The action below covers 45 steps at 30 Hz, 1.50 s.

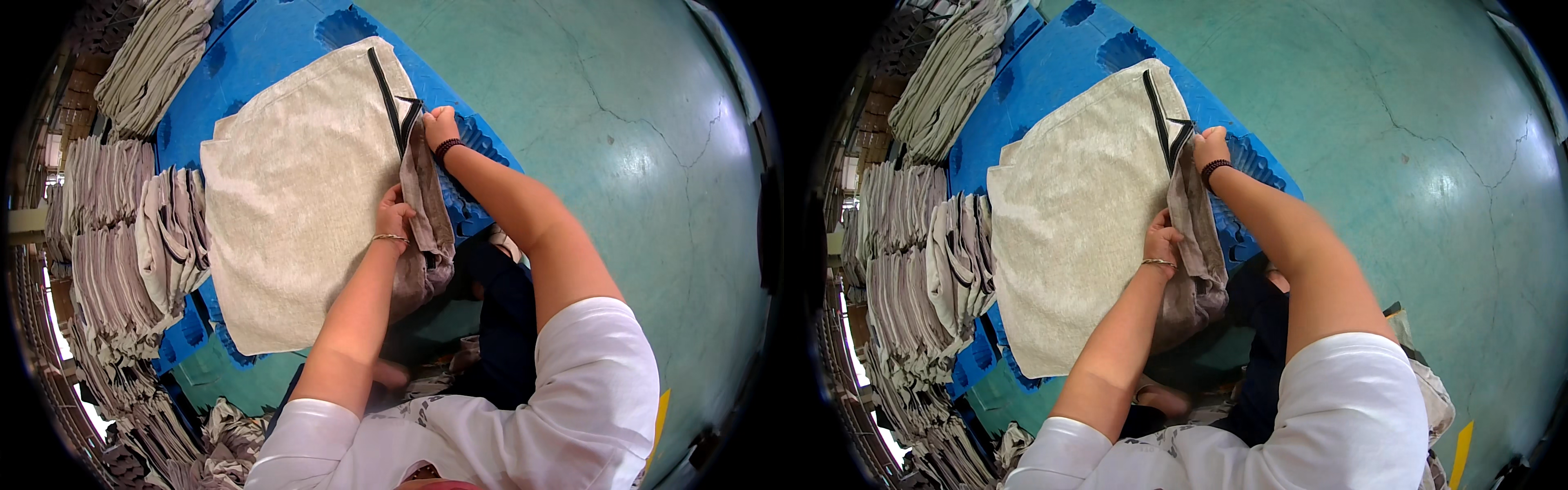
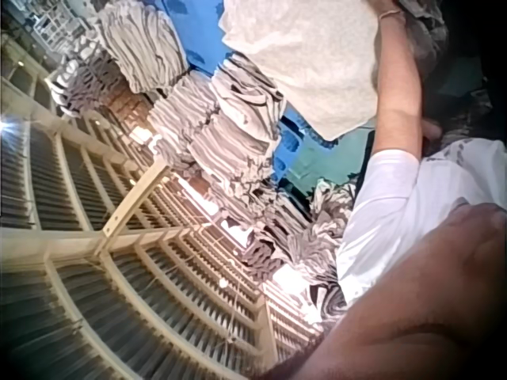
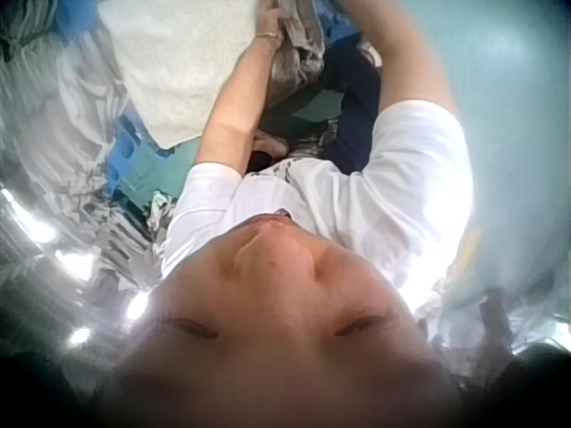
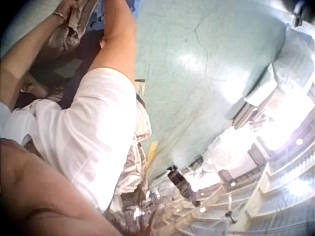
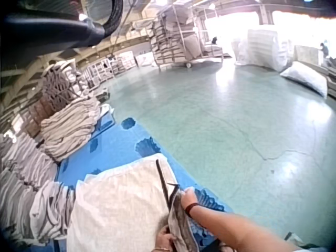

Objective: The person folds pillowcases and places them onto a blue pallet by hand, then inspects the inside of a pillowcase and adjusts its zipper.

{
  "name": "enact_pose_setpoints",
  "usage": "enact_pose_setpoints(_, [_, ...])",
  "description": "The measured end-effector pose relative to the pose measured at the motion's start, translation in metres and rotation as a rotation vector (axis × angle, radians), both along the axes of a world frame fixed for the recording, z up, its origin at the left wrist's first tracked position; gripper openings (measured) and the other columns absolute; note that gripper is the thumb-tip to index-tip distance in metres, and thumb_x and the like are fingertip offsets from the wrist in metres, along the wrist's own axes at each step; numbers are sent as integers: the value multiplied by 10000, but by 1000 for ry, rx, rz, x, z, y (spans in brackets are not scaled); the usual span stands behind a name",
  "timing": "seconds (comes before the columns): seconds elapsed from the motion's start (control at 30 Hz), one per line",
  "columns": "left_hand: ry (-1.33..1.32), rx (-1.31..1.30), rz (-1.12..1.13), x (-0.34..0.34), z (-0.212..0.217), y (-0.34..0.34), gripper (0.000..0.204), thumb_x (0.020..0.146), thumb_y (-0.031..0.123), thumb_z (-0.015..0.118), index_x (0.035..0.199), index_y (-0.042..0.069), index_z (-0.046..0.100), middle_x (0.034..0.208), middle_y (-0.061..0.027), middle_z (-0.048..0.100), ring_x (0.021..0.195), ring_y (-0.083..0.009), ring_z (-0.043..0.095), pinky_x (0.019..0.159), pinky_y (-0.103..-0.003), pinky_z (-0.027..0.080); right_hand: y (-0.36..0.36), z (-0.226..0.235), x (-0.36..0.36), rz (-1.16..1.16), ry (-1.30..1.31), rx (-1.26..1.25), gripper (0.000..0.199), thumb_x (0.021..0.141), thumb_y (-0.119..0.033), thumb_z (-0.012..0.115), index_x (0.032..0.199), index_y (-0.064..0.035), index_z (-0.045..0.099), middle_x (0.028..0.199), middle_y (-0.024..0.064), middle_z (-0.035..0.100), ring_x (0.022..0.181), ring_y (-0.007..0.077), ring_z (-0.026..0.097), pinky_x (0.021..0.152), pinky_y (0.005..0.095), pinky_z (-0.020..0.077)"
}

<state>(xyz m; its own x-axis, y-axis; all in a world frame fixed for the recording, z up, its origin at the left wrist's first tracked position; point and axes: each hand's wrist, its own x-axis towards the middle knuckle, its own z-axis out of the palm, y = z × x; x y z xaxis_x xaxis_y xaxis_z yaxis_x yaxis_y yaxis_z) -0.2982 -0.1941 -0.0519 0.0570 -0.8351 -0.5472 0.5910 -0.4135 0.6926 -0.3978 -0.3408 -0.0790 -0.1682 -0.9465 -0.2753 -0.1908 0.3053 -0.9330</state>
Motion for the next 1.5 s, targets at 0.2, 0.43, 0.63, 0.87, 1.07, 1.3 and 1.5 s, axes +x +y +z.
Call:
enact_pose_setpoints(0.2, [-22, 12, 8, -2, 1, 0, 539, 523, -107, 366, 1046, -15, 454, 918, -104, 544, 786, -226, 548, 684, -304, 472, -7, -1, 2, -44, 23, 31, 243, 754, -178, 523, 907, -27, 408, 859, 170, 537, 826, 307, 532, 728, 366, 404])
enact_pose_setpoints(0.43, [23, 0, -7, -2, -1, 0, 538, 525, -110, 366, 1046, -14, 458, 936, -104, 543, 802, -219, 545, 684, -296, 467, -13, -13, -4, -135, -2, -22, 231, 748, -174, 538, 883, -23, 425, 820, 145, 547, 789, 278, 535, 724, 347, 408])
enact_pose_setpoints(0.63, [18, -13, 14, -1, -6, 0, 550, 523, -112, 362, 1055, -12, 463, 941, -98, 541, 796, -216, 544, 688, -296, 467, 1, -10, -22, -88, -90, -108, 209, 724, -174, 564, 850, -20, 498, 755, 79, 539, 634, 168, 512, 605, 309, 422])
enact_pose_setpoints(0.87, [-281, -153, -95, -12, -9, -1, 516, 585, -92, 430, 1095, -18, 436, 979, -83, 518, 835, -177, 519, 714, -272, 441, 47, -3, -33, 142, -392, 361, 188, 802, -164, 472, 922, -41, 547, 709, 34, 549, 582, 114, 500, 493, 254, 408])
enact_pose_setpoints(1.07, [-643, -296, -246, -28, -11, 6, 635, 618, 7, 615, 1178, 12, 316, 1050, -99, 442, 894, -175, 492, 785, -272, 411, 60, 6, -29, 233, -377, 266, 244, 814, -129, 440, 1046, -73, 492, 693, 14, 516, 569, 107, 483, 478, 241, 395])
enact_pose_setpoints(1.3, [-840, -248, -123, -28, -23, 1, 568, 610, -27, 581, 1134, 23, 366, 980, -88, 504, 853, -181, 518, 736, -275, 436, 73, 24, -17, 264, -449, 264, 274, 822, -125, 423, 1089, -120, 483, 634, -12, 466, 524, 74, 432, 463, 216, 378])
enact_pose_setpoints(1.5, [10, 33, 27, -5, 9, 6, 415, 663, -82, 443, 1062, 30, 440, 940, -103, 534, 818, -217, 544, 696, -321, 467, 64, 26, -17, 147, -512, 278, 239, 827, -141, 405, 1041, -84, 497, 690, 8, 481, 546, 93, 455, 476, 229, 391])
